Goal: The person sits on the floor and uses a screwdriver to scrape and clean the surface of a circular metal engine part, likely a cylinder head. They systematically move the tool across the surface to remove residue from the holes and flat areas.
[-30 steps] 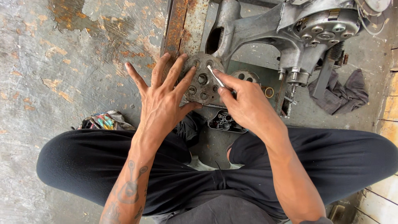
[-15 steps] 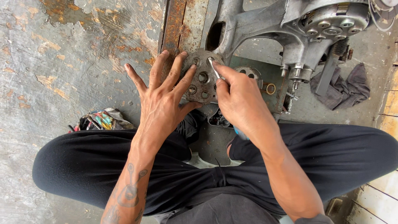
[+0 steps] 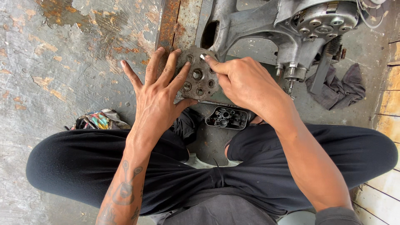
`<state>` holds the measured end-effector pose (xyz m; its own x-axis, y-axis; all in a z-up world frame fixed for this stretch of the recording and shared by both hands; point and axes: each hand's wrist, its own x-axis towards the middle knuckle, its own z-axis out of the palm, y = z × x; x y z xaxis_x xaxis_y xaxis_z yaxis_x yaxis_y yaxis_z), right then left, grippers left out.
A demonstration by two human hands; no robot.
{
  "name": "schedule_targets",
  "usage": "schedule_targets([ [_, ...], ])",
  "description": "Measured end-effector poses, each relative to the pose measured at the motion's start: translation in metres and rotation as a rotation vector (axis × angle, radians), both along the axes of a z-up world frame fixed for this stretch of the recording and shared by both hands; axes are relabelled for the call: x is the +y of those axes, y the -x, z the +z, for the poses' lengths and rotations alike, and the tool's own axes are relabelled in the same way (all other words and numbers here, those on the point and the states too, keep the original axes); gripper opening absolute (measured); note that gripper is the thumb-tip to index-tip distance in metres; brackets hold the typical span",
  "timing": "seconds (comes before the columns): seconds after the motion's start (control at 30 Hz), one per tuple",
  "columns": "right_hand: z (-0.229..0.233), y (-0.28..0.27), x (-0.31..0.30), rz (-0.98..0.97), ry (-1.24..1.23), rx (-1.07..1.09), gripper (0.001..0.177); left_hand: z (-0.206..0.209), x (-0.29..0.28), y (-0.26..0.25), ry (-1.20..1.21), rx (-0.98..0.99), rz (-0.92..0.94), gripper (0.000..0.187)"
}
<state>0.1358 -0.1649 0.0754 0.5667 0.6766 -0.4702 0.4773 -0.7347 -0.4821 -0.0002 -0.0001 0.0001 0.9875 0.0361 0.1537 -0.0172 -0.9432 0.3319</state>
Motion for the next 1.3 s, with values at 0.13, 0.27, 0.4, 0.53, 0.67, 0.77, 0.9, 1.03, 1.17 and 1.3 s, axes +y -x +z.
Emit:
schedule_targets([
  [0.13, -0.006, -0.007, -0.004, 0.094, 0.037, -0.065, 0.044, 0.001, 0.0, 0.0, 0.001, 0.0, -0.001, 0.085],
  [0.27, -0.002, -0.012, -0.007, 0.173, 0.104, -0.049, 0.053, 0.003, 0.0, 0.0, -0.004, 0.017, -0.012, 0.082],
  [0.4, 0.007, 0.001, 0.003, -0.109, 0.047, 0.117, 0.049, 0.002, 0.0, 0.0, -0.04, 0.023, -0.047, 0.081],
  [0.53, 0.002, 0.01, -0.001, -0.137, -0.011, 0.133, 0.048, 0.002, 0.002, -0.001, -0.003, 0.021, -0.053, 0.08],
  [0.67, 0.001, 0.014, 0.005, -0.205, -0.033, 0.138, 0.047, 0.003, 0.001, -0.003, -0.009, 0.03, -0.049, 0.082],
  [0.77, -0.002, 0.022, 0.005, -0.23, -0.081, 0.141, 0.046, 0.003, 0.0, -0.001, -0.003, 0.04, -0.049, 0.081],
  [0.9, -0.001, 0.02, 0.003, -0.196, -0.026, 0.14, 0.051, 0.002, 0.002, -0.003, -0.023, 0.036, -0.054, 0.082],
  [1.03, -0.001, 0.011, 0.004, -0.153, -0.073, 0.084, 0.049, 0.003, 0.0, -0.003, 0.007, 0.044, -0.049, 0.081],
  [1.17, 0.008, 0.0, 0.003, -0.117, 0.05, 0.185, 0.042, 0.001, 0.002, -0.004, 0.019, 0.031, -0.043, 0.082],
  [1.3, 0.005, 0.002, 0.003, -0.104, -0.084, 0.155, 0.03, 0.001, 0.002, -0.003, 0.042, 0.036, -0.055, 0.084],
])
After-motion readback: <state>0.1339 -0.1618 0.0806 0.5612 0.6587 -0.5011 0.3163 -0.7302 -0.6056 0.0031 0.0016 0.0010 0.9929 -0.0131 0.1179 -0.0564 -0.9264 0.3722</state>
